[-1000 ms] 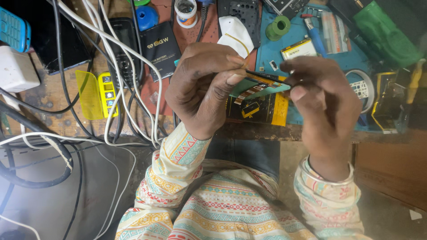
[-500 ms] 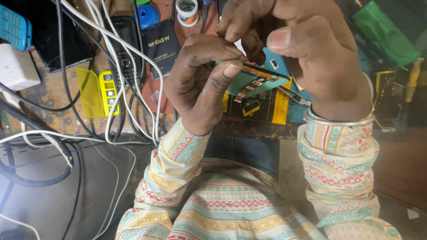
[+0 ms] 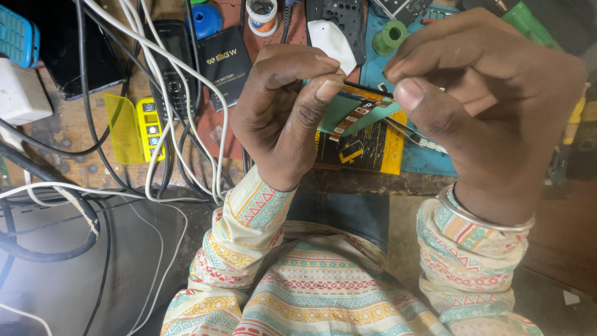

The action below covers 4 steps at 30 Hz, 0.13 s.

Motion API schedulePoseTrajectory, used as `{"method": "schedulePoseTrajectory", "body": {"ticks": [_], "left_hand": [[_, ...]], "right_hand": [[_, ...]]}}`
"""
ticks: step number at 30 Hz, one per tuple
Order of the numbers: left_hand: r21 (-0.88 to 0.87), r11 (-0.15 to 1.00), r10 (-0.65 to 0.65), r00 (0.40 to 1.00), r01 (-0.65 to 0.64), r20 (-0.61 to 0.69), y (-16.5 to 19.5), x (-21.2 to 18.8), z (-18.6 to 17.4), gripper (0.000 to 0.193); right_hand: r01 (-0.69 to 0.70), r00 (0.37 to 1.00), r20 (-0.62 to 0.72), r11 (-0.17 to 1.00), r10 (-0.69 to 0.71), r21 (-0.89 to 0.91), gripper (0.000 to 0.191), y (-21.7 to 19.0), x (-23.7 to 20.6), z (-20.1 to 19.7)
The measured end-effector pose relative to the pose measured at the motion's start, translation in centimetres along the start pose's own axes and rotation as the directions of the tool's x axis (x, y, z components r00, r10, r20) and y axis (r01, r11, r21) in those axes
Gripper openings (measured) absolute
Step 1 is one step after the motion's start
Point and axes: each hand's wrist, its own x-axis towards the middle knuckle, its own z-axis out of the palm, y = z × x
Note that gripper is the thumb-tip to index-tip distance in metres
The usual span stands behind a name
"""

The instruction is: The person works at a cluttered repair bench on a disassembled smartphone. They handle the phone body, remove the old battery, peel a strip of adhesive tape from a roll, cut it with pliers, and press the tape onto a replacement screen panel.

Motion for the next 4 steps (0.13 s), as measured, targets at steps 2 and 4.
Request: {"method": "schedulePoseTrajectory", "body": {"ticks": [2,4], "left_hand": [[0.007,1.0,-0.001,1.0,0.001,0.004,0.27,0.19,0.04,0.01],[0.017,1.0,0.001,1.0,-0.001,0.008,0.45,0.4,0.54,0.01]], "right_hand": [[-0.014,1.0,-0.014,1.0,0.014,0.006,0.018,-0.21,-0.34,0.27],[-0.016,1.0,-0.016,1.0,0.016,-0.024,0.019,-0.36,-0.44,0.35]]}}
